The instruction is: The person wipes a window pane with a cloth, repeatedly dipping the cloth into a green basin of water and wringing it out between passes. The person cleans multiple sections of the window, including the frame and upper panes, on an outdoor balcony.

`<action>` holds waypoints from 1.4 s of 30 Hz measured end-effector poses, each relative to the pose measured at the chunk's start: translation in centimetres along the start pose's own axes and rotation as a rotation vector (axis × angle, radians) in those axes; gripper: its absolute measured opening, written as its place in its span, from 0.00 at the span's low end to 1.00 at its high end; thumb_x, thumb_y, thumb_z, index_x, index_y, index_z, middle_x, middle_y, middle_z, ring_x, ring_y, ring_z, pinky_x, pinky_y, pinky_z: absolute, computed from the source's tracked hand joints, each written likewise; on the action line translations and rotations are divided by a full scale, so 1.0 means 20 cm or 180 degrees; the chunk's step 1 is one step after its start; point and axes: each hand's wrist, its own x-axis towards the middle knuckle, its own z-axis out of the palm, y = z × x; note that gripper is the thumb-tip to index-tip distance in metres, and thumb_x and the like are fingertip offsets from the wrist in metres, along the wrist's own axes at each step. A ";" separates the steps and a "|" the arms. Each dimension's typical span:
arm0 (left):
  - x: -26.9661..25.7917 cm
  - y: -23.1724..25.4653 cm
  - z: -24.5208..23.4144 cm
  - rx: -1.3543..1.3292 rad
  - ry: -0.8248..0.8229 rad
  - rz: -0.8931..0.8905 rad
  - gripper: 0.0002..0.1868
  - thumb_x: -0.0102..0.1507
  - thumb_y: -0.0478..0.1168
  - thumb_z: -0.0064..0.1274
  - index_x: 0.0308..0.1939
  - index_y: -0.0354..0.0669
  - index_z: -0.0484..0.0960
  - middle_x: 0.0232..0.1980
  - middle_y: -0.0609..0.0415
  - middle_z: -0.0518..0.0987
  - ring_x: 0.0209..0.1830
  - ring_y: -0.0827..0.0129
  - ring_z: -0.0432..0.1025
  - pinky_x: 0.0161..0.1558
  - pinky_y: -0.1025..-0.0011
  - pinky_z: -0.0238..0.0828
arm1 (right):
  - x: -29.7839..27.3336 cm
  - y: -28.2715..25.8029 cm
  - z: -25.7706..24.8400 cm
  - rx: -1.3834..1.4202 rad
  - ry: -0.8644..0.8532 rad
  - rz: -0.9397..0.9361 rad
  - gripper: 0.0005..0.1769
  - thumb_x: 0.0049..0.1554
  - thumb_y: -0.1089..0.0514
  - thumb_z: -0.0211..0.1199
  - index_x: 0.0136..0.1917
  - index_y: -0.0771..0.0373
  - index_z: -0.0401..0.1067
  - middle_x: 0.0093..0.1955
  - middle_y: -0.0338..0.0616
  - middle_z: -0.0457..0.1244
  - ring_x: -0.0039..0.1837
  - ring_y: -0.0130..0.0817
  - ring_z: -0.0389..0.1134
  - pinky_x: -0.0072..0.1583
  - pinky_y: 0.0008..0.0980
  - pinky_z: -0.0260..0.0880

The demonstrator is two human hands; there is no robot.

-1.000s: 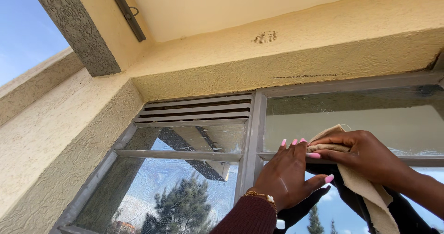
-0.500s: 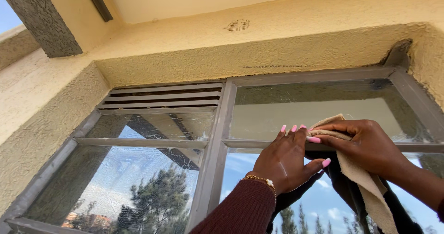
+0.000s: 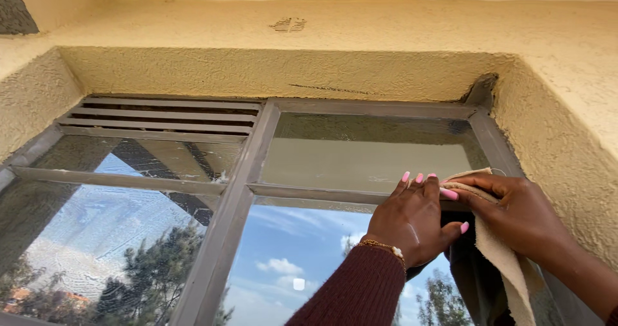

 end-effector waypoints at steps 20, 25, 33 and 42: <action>0.40 0.25 0.43 0.0026 0.0083 -0.0170 0.29 0.65 0.46 0.48 0.64 0.29 0.68 0.70 0.33 0.70 0.74 0.47 0.61 0.76 0.59 0.41 | -0.06 0.14 -0.20 -0.1208 0.0446 0.0252 0.16 0.61 0.54 0.62 0.60 0.52 0.81 0.51 0.55 0.74 0.51 0.52 0.76 0.61 0.48 0.74; 0.39 0.29 0.15 -0.1053 -0.0476 -0.1146 0.15 0.62 0.47 0.59 0.48 0.43 0.87 0.52 0.43 0.84 0.53 0.52 0.79 0.61 0.58 0.72 | -0.07 0.07 -0.23 -0.0589 0.0372 0.0622 0.17 0.60 0.47 0.65 0.58 0.56 0.83 0.45 0.50 0.75 0.45 0.40 0.77 0.53 0.42 0.75; 0.47 0.20 -0.04 -0.1584 0.0004 -0.1600 0.05 0.57 0.41 0.65 0.35 0.49 0.92 0.39 0.48 0.88 0.38 0.60 0.84 0.46 0.63 0.79 | -0.11 -0.11 -0.34 -0.0422 -0.0017 0.0946 0.19 0.56 0.50 0.73 0.57 0.59 0.82 0.39 0.49 0.73 0.34 0.36 0.66 0.42 0.41 0.67; 0.46 0.08 -0.11 -0.1289 0.0202 -0.2011 0.09 0.55 0.41 0.70 0.37 0.44 0.90 0.45 0.46 0.87 0.45 0.57 0.82 0.52 0.62 0.78 | -0.05 -0.24 -0.41 -0.0499 -0.0269 0.1347 0.17 0.58 0.57 0.71 0.49 0.78 0.82 0.40 0.61 0.72 0.35 0.44 0.67 0.44 0.43 0.70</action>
